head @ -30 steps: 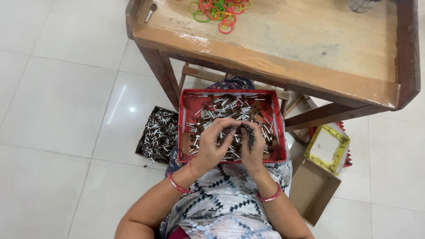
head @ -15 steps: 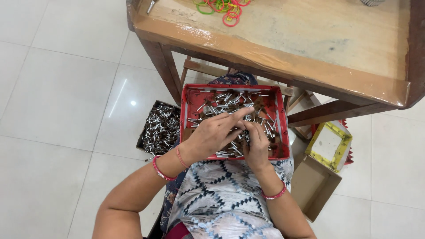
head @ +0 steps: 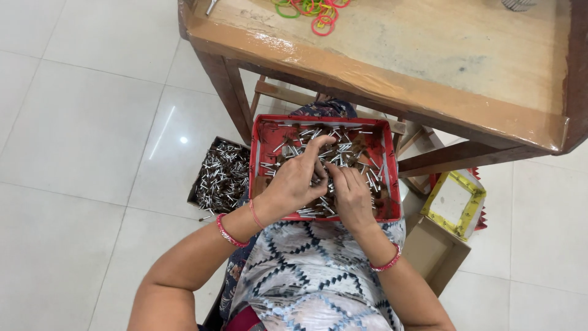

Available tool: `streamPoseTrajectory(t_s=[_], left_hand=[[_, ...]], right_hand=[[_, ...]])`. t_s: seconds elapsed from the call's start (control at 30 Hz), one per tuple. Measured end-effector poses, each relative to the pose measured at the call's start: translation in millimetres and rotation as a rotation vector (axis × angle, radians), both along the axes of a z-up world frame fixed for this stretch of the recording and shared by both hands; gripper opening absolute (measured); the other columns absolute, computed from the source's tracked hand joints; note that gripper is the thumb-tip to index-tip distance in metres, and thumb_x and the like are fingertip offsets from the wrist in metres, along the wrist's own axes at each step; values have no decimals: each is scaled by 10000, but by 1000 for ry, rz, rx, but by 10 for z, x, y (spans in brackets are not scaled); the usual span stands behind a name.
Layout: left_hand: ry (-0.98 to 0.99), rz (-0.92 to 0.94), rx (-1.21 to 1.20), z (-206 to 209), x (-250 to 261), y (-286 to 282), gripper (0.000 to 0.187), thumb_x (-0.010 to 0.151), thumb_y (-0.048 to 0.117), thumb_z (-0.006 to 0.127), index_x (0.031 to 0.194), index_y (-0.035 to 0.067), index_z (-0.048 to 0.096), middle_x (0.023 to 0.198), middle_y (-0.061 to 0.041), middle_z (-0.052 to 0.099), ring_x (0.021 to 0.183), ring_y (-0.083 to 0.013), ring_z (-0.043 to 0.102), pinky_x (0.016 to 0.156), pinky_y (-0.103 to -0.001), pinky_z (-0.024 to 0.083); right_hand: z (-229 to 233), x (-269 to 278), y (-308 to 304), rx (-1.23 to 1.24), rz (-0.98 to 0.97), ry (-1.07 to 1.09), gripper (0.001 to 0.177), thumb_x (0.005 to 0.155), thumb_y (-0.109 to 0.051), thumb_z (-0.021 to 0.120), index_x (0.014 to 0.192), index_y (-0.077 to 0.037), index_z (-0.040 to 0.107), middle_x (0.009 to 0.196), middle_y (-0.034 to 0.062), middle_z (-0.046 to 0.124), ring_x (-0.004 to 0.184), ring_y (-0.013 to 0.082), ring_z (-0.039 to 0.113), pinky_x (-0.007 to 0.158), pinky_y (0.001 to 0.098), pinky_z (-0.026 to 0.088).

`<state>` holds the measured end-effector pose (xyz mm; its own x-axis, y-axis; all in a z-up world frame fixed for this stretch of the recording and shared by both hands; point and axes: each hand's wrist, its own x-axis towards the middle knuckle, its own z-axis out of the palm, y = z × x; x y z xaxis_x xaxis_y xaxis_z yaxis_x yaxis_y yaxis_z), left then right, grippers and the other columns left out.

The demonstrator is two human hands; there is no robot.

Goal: Sorting and cleaning small metal brush ferrules by rubbing them between the palms and placing them into a box.

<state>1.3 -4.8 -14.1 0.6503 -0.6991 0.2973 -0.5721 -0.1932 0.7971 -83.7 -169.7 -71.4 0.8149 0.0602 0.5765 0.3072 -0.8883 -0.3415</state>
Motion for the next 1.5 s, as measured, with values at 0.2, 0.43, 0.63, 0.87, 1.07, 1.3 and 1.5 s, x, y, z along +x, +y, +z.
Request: streamPoseTrajectory(t_s=[0.2,0.43,0.63,0.87,1.07,1.3,1.5], left_hand=[[159,41,-113,-134,101,-23,726,767,-14,726,1411,61,397,753,-85,593,683,-227,679,650,-363,558],[-145,342,-36,-388,432,205,449,749,28,753,1161,38,574,861,-97,639,841,-265,643,784,-409,517],[-203,269,-22,-157,115,164,150,952,121,726,1076,58,672,1031,-103,698,975,-304,647,875,-424,522],[-238,-118,-240,148,-138,3,325,934,39,696,1255,72,652,1223,-93,684,1182,-309,636,1031,-415,531],[-252,-95,-248,91,-175,-4,331,942,30,691,1264,84,637,1250,-76,680,1216,-296,626,1083,-423,521],[-336,-149,-220,-118,-226,-72,312,955,36,686,1251,131,656,1205,-40,680,1208,-260,633,1061,-411,516],[-555,-219,-107,-202,-105,-115,356,959,162,597,1312,123,620,1210,-8,690,1209,-211,632,1053,-400,475]], right_hand=[[-45,-58,49,110,-28,76,548,727,152,599,1259,24,624,1060,200,657,1005,379,639,872,465,523],[-93,-157,40,640,37,181,339,964,21,569,1295,-10,635,1073,137,742,1016,219,715,902,352,571],[-235,-187,-5,999,58,323,303,1073,-194,572,1302,-9,645,1000,37,743,948,93,667,864,247,541],[-499,-271,-92,1113,133,300,289,1067,-135,613,1308,23,593,1098,9,680,1006,72,617,888,235,536],[-205,-241,-49,1314,164,351,443,1034,-80,602,1451,14,488,1230,25,640,1091,79,604,940,229,525],[-510,-267,-213,1351,224,478,601,1027,68,524,1606,2,374,1313,110,612,1125,132,596,935,271,521],[-317,-163,-209,1107,244,464,880,868,211,485,1643,-55,164,1621,123,364,1325,155,496,1075,288,466]])
